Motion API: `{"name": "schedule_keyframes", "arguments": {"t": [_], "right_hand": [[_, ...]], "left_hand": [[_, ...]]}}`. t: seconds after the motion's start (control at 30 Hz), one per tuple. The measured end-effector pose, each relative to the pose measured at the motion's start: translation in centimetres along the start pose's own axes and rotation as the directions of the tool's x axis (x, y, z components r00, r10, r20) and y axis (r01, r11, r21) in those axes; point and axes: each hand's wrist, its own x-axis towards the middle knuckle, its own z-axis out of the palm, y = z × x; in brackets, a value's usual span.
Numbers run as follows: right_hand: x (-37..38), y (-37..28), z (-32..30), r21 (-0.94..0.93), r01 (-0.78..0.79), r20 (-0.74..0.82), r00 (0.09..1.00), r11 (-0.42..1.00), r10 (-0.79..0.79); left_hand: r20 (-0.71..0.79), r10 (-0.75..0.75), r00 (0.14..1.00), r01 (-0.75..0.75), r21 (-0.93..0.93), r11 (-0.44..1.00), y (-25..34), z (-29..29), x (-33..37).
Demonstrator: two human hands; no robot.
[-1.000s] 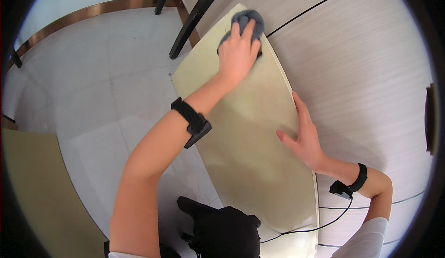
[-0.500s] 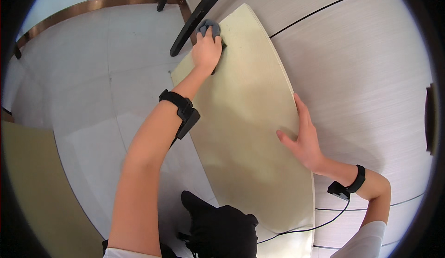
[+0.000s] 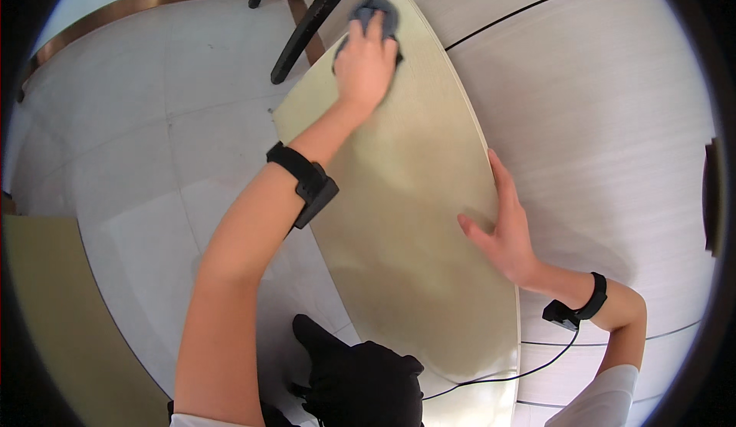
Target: Clean a table top with a cloth and then move the folded table against a wall.
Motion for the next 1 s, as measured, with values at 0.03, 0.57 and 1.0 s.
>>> {"name": "schedule_keyframes", "arguments": {"t": [0.03,0.57,1.0], "right_hand": [[0.1,-0.2,0.1,0.011,-0.009,0.002,1.0,1.0,0.009],[-0.2,0.3,0.1,0.034,-0.009,-0.02,1.0,0.999,0.01],[-0.1,-0.2,-0.3,-0.002,-0.007,0.041,0.999,1.0,0.007]], "left_hand": [[-0.047,-0.011,0.999,0.013,0.062,0.998,-1.3,0.0,0.3],[0.193,0.677,0.71,-0.691,0.004,0.723,3.7,-2.0,-2.0],[-0.225,-0.09,0.97,0.096,0.014,0.995,0.2,1.4,0.0]]}}
